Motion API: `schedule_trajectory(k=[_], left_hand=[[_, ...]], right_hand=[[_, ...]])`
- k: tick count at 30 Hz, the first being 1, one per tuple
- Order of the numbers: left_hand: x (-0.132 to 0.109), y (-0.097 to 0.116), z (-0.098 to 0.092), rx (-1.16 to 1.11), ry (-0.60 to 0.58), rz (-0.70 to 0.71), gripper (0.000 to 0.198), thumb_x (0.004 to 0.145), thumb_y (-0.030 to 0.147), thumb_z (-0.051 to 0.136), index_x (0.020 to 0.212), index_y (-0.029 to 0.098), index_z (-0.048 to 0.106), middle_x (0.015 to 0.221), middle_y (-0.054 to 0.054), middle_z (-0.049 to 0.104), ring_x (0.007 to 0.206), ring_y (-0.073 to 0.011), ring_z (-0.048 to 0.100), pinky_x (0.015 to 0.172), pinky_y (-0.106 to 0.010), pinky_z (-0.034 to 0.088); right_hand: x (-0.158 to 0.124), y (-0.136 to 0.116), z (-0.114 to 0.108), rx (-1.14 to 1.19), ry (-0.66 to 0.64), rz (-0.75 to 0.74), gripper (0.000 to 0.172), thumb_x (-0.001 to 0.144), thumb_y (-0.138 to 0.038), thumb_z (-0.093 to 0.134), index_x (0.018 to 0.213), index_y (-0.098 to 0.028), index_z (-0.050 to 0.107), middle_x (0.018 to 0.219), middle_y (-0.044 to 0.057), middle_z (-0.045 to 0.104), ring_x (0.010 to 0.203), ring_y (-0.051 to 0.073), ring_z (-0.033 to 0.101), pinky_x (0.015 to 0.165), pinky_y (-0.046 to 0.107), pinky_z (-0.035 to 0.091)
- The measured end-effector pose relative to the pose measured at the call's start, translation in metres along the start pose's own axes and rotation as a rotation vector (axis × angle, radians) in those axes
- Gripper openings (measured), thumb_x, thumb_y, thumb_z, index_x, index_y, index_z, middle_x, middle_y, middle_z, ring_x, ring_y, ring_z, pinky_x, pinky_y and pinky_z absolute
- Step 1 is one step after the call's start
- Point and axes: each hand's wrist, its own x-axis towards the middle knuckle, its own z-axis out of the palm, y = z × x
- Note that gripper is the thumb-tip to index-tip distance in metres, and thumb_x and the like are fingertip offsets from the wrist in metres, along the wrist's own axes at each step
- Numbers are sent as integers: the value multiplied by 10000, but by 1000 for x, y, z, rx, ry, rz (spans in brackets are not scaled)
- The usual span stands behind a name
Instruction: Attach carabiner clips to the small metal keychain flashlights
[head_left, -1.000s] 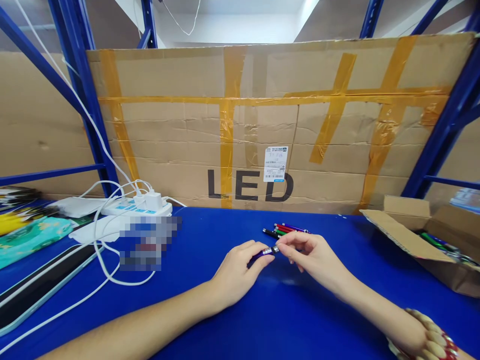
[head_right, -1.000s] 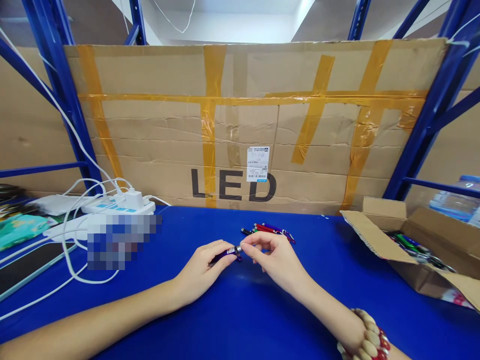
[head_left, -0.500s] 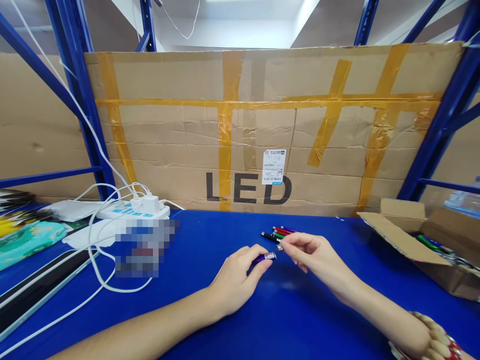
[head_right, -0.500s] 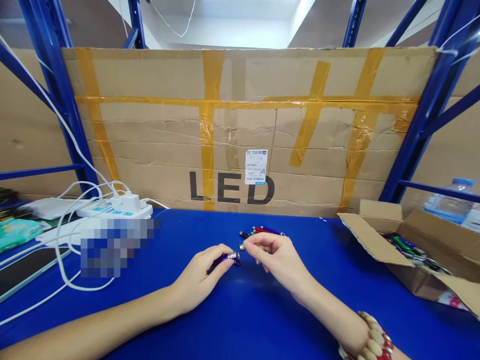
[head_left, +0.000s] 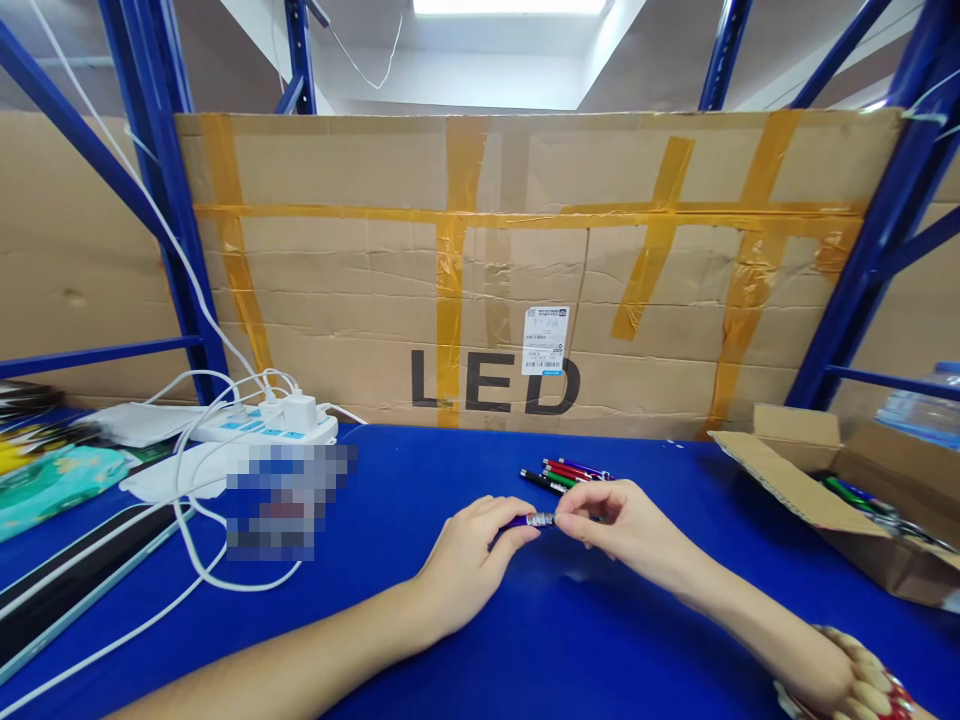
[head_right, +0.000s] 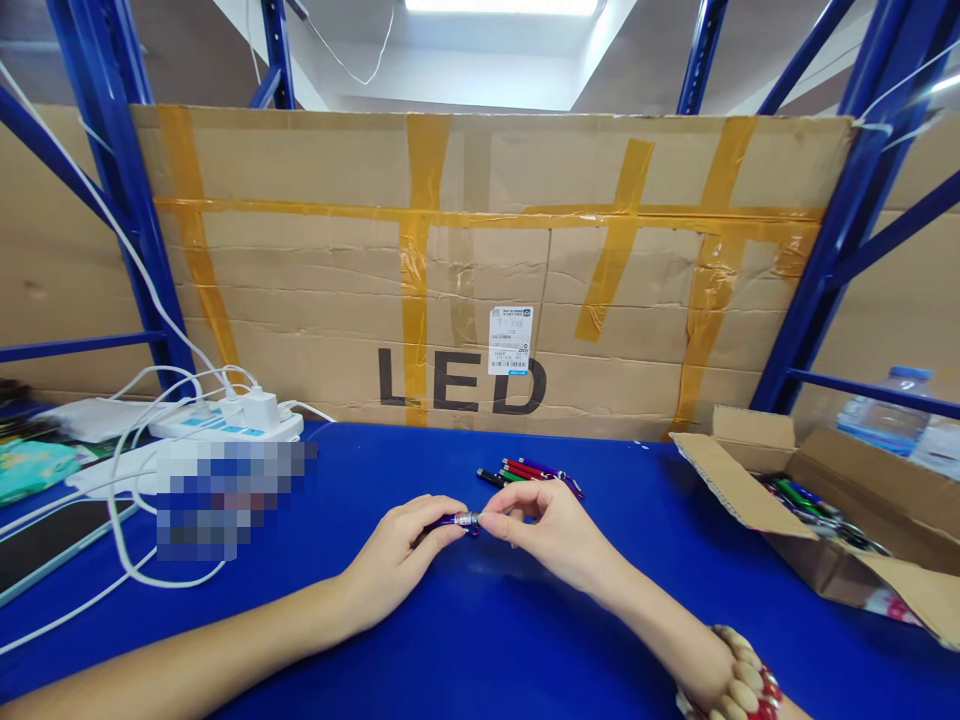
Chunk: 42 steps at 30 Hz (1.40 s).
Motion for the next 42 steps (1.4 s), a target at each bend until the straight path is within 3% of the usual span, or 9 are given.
schedule_trajectory(k=[5,11,22,27,33,42], left_hand=[[-1,-1,-1,59,-52,75,200,883,281,428,943,222,610,868,-5,646,798,-149,541,736,-247,415],[-2,-4,-1,146,-112,155,210,889,269,408,914,212,609,821,-8,641,755,-150,516,700,-241,411],[0,-3,-1,144,-133,46,214,888,298,409,957,233,602,917,0,655,803,-154,550,738,-253,420],[1,-2,0,128,-116,-45,213,879,314,426,998,238,586,942,-12,645,835,-162,579,748,-269,431],[-1,0,-1,107,-163,59,217,890,264,401,1004,228,581,974,-8,654,886,-155,591,797,-250,432],[-7,-3,1,218,-158,139,229,891,267,381,975,214,588,922,-23,665,838,-161,616,753,-232,454]], right_hand=[[3,5,0,34,-68,62,261,580,-392,687,567,-143,607,456,-46,477,429,57,359,421,190,307],[0,7,4,18,-94,64,156,605,-294,659,555,-151,623,489,-29,541,481,82,432,499,207,364],[-3,3,6,163,-116,308,359,567,-483,714,628,-146,606,446,-62,436,406,44,327,342,151,219],[-1,4,3,187,-99,275,367,582,-486,709,610,-138,596,456,-62,429,421,37,334,347,136,221],[1,10,4,66,-119,202,307,585,-428,693,584,-140,587,492,-38,497,410,51,408,313,137,258],[1,22,11,23,-119,176,252,627,-390,658,584,-147,605,422,-65,442,330,27,320,291,141,268]])
